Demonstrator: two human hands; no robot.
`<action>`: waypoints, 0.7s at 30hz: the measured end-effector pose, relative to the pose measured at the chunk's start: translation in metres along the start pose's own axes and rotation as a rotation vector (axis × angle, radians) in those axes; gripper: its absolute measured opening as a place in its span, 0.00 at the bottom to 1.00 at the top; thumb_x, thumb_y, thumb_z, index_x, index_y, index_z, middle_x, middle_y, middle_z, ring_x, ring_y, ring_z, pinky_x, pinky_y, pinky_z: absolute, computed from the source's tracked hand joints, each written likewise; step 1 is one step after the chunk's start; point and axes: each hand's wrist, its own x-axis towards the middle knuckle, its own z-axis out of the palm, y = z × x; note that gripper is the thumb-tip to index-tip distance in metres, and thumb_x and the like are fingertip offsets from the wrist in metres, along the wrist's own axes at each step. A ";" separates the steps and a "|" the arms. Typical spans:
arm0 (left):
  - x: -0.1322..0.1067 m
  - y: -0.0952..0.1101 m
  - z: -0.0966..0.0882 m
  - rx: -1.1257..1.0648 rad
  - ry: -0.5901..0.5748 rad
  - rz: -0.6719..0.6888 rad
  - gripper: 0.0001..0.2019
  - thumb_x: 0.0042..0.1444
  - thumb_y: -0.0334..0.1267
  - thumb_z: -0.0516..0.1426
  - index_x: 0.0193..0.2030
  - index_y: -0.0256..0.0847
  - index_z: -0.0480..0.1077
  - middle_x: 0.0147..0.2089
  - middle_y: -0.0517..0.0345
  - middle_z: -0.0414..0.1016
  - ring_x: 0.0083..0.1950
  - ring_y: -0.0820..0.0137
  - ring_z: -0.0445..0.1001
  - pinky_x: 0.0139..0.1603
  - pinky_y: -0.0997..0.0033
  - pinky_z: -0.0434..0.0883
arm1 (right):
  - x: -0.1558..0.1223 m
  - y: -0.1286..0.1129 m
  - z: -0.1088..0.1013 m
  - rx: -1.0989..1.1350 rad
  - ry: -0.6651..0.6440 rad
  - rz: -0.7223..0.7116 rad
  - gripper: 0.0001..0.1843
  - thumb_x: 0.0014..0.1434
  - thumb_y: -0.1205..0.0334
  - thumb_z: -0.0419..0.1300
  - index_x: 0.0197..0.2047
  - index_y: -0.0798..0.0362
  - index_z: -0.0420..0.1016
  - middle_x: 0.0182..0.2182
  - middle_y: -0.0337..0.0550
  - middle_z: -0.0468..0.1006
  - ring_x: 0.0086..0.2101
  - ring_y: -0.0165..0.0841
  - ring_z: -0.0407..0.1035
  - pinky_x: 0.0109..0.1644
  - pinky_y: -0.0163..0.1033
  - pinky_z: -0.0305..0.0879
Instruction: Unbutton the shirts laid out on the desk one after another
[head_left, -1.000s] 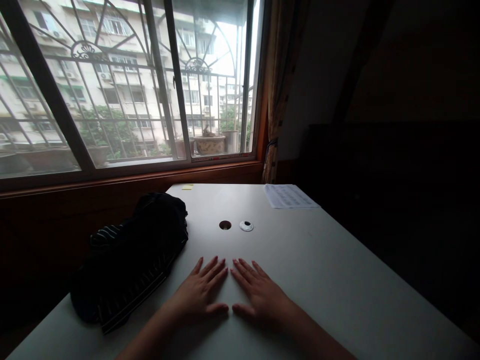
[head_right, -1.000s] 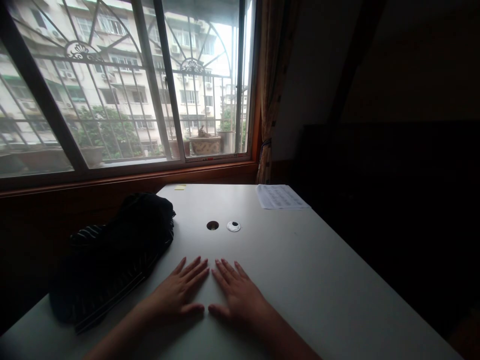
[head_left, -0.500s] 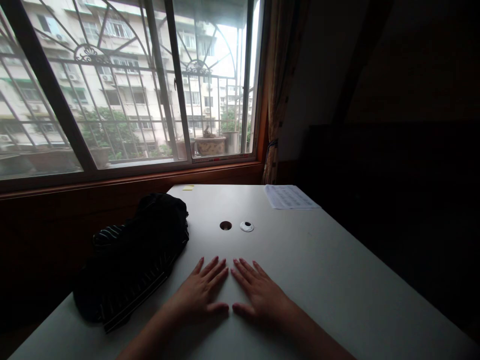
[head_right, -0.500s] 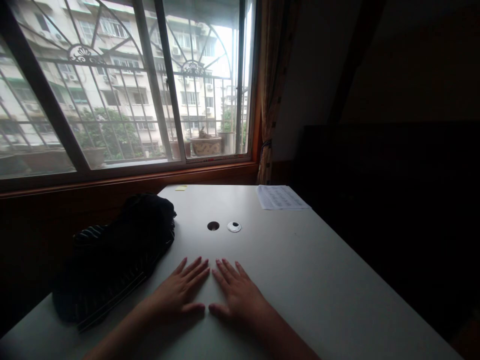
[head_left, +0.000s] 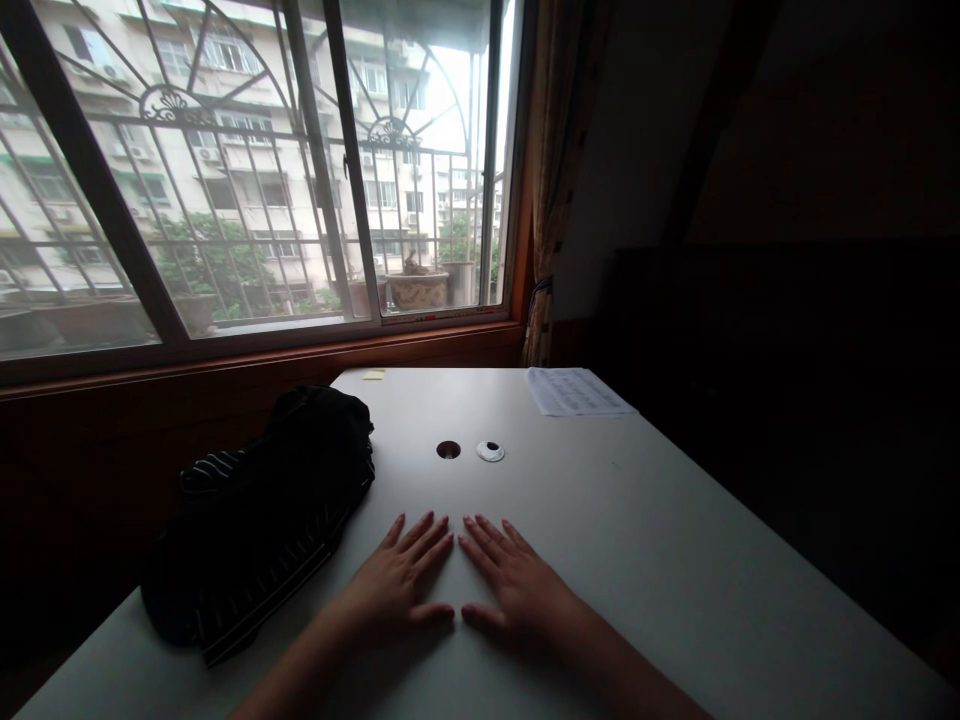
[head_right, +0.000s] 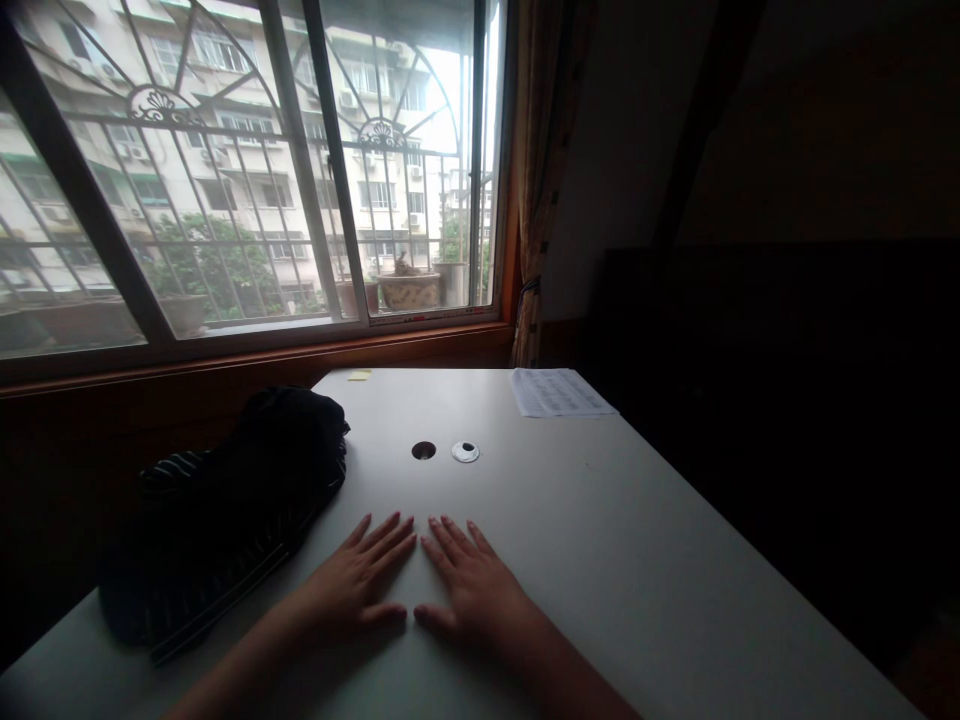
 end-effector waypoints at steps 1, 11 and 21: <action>0.000 0.000 0.000 0.000 0.001 0.000 0.41 0.63 0.67 0.42 0.75 0.50 0.32 0.77 0.56 0.32 0.76 0.51 0.36 0.73 0.37 0.40 | 0.000 0.000 0.000 -0.001 0.004 -0.004 0.47 0.63 0.31 0.46 0.74 0.45 0.36 0.73 0.44 0.34 0.71 0.46 0.33 0.73 0.58 0.27; 0.000 0.000 0.002 0.007 0.016 0.006 0.41 0.64 0.67 0.42 0.75 0.50 0.31 0.76 0.56 0.32 0.76 0.51 0.36 0.73 0.38 0.41 | 0.000 -0.001 -0.001 -0.015 -0.003 0.008 0.47 0.63 0.30 0.46 0.74 0.46 0.36 0.73 0.44 0.34 0.71 0.47 0.33 0.73 0.58 0.28; 0.000 -0.001 0.002 0.010 0.039 0.018 0.42 0.63 0.66 0.45 0.75 0.51 0.30 0.77 0.55 0.35 0.76 0.50 0.39 0.73 0.39 0.42 | 0.000 0.000 0.001 -0.014 0.005 0.002 0.47 0.63 0.31 0.47 0.75 0.46 0.36 0.73 0.45 0.34 0.71 0.46 0.33 0.73 0.57 0.27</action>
